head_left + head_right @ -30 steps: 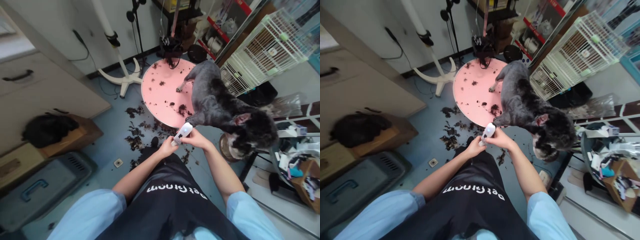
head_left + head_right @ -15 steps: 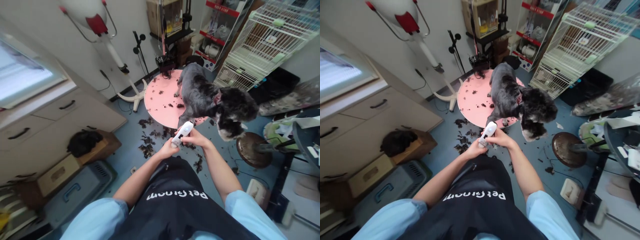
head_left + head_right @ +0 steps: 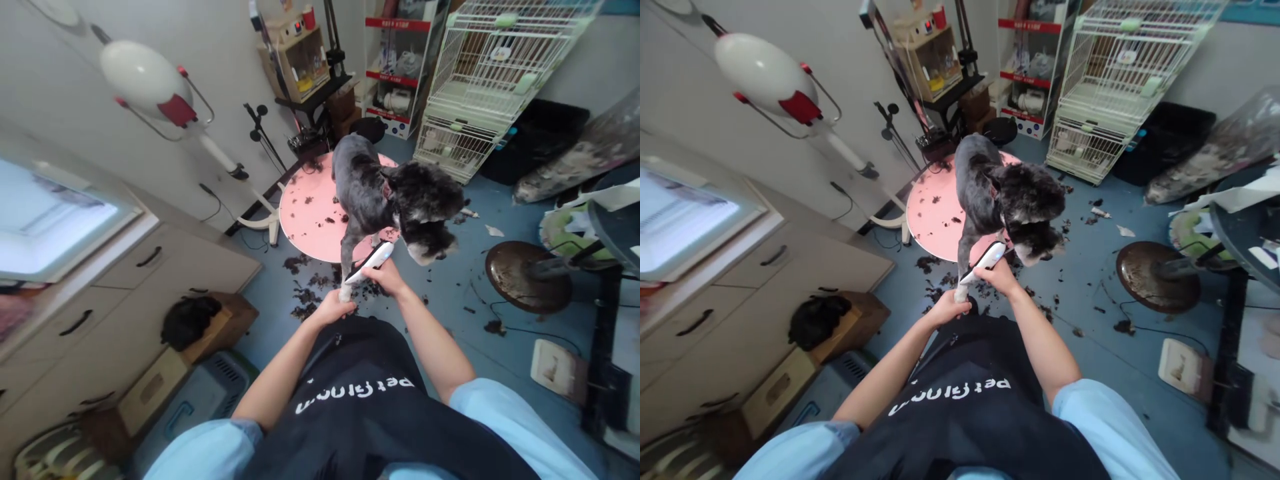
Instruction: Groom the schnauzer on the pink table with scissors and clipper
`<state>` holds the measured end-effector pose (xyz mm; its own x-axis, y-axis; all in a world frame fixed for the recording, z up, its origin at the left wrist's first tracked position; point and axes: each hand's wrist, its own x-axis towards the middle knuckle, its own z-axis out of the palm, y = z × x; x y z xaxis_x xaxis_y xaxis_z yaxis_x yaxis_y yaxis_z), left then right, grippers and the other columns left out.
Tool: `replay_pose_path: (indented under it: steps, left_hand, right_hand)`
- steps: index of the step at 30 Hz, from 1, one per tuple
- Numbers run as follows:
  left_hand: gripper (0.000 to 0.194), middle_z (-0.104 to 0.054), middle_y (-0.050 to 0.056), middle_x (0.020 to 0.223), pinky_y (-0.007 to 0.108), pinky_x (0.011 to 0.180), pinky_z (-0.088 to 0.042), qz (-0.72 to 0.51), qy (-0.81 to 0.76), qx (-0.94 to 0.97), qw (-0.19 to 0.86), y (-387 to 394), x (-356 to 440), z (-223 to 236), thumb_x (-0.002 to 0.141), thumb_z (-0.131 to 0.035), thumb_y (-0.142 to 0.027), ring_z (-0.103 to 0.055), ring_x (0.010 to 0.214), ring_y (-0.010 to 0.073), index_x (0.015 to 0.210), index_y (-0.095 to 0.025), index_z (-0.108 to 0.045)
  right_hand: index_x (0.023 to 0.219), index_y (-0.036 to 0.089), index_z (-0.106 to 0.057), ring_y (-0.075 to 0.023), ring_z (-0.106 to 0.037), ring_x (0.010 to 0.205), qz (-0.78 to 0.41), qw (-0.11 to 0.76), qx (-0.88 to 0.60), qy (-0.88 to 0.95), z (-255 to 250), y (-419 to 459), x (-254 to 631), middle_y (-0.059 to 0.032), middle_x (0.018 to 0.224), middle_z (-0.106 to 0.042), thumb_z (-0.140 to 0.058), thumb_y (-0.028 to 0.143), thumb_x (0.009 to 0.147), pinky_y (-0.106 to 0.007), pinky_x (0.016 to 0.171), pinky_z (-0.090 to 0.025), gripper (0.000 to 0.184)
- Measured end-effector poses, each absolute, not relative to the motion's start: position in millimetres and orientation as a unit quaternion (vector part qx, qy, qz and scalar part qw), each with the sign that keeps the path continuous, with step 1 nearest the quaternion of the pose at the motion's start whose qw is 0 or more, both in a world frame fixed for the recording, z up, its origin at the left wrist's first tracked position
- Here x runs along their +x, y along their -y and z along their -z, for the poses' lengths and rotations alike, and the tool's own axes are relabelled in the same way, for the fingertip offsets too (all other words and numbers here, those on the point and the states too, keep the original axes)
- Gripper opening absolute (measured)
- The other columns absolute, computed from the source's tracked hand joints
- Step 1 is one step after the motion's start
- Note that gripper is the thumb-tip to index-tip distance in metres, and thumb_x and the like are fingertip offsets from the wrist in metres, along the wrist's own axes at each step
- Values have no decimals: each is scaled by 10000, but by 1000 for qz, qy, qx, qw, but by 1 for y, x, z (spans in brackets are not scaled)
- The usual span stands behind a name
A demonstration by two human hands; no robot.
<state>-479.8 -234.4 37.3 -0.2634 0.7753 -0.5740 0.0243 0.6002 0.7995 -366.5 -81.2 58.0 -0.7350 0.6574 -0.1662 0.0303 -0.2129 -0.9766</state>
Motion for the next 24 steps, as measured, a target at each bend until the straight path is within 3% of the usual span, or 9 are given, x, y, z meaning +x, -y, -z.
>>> replay_pose_path:
  steps: [4, 8, 10, 13, 16, 18, 21, 24]
  left_hand:
    - [95, -570, -48, 508, 207, 425, -375, -322, -724, 282, 541, 233, -476, -44, 676, -627, -160, -455, 398, 78, 653, -170, -535]
    - [154, -526, -63, 478, 210, 433, -361, -298, -778, 287, 472, 231, -471, -41, 678, -630, -149, -464, 407, 89, 633, -190, -488]
    - [162, -531, -61, 494, 209, 444, -350, -286, -809, 289, 424, 230, -469, -39, 682, -633, -148, -476, 428, 91, 638, -191, -483]
    - [113, -550, -60, 522, 206, 466, -362, -280, -816, 298, 409, 230, -468, -39, 685, -621, -119, -492, 449, 91, 696, -178, -524]
    - [130, -533, -73, 501, 206, 441, -359, -295, -781, 285, 471, 233, -469, -44, 692, -620, -118, -459, 409, 85, 742, -180, -517]
    - [160, -526, -75, 487, 204, 413, -344, -307, -750, 266, 521, 237, -470, -46, 699, -645, -169, -431, 382, 78, 735, -187, -491]
    - [252, -519, -66, 477, 193, 396, -323, -322, -709, 247, 577, 244, -472, -47, 678, -709, -290, -421, 380, 67, 702, -186, -481]
    - [364, -499, -63, 454, 190, 378, -280, -330, -671, 237, 620, 250, -475, -46, 624, -765, -412, -397, 368, 57, 671, -180, -489]
  right_hand:
    - [837, 154, -679, -114, -539, 497, -737, 165, -254, 605, -62, 92, -359, -15, 701, -692, -724, 300, 593, -218, 439, -411, 288]
    - [664, 171, -603, -116, -480, 429, -681, 242, -356, 592, -67, 98, -366, 32, 492, -545, -702, 396, 646, -236, 424, -380, 247]
    - [638, 174, -585, -128, -531, 500, -661, 267, -360, 602, -70, 102, -367, 22, 533, -570, -713, 379, 641, -243, 491, -425, 242]
    - [795, 167, -645, -138, -604, 621, -722, 197, -262, 610, -68, 102, -355, -7, 741, -685, -746, 292, 609, -242, 572, -477, 246]
    - [857, 181, -623, -109, -560, 515, -830, 134, -189, 508, -54, 86, -344, 4, 754, -688, -816, 249, 524, -217, 454, -432, 391]
    - [782, 196, -568, -69, -460, 422, -861, 212, -223, 405, -40, 69, -348, 46, 622, -615, -843, 291, 516, -191, 382, -358, 394]
    - [725, 220, -473, -35, -357, 394, -836, 350, -285, 313, -24, 46, -372, 94, 522, -492, -791, 398, 627, -164, 370, -313, 377]
    - [758, 221, -474, -34, -378, 405, -836, 365, -293, 287, -17, 42, -394, 87, 573, -551, -778, 355, 643, -161, 372, -325, 352]
